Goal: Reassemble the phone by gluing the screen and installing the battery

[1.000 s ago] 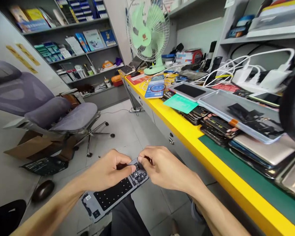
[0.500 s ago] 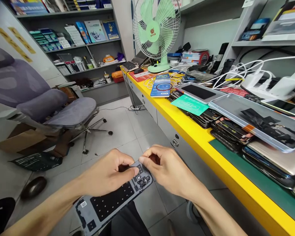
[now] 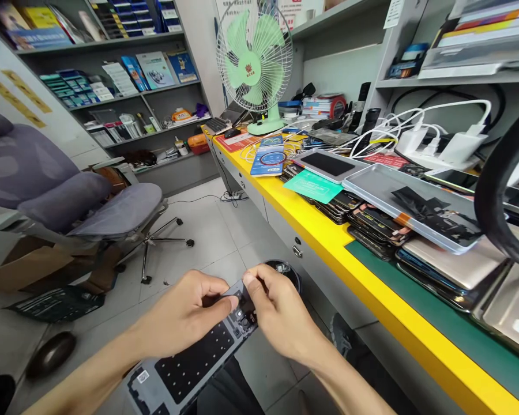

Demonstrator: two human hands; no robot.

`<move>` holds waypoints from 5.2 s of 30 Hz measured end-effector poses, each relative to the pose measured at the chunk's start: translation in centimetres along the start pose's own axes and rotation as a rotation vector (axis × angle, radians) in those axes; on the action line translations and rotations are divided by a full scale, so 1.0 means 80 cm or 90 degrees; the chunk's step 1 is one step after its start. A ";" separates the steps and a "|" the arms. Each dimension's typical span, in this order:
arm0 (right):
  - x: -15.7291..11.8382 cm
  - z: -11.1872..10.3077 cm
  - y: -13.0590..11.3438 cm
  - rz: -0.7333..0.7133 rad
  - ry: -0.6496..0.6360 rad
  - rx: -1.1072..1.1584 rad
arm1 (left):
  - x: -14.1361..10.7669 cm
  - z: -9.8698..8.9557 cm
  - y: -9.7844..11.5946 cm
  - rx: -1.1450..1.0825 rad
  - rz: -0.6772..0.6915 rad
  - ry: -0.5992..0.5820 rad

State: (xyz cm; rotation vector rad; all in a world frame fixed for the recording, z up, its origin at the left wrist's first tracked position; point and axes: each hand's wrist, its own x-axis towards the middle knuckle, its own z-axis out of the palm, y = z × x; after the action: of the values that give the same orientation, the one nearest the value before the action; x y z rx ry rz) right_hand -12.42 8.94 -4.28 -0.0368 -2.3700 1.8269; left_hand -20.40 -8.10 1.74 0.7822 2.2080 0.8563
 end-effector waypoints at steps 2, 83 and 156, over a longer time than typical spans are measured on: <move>0.001 -0.007 0.001 0.027 -0.044 0.050 | -0.001 0.000 0.003 -0.006 -0.005 -0.010; 0.025 -0.036 -0.034 -0.162 -0.025 -0.002 | -0.036 0.033 0.016 0.055 0.109 0.242; 0.017 -0.036 0.026 0.124 0.062 0.278 | -0.038 0.041 -0.006 -0.174 0.086 0.491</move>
State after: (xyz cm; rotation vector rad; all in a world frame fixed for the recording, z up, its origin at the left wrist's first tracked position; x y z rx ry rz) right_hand -13.52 12.35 -5.42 -0.3073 -1.9141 2.3317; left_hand -16.30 -9.39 0.51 0.5135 2.5991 1.7068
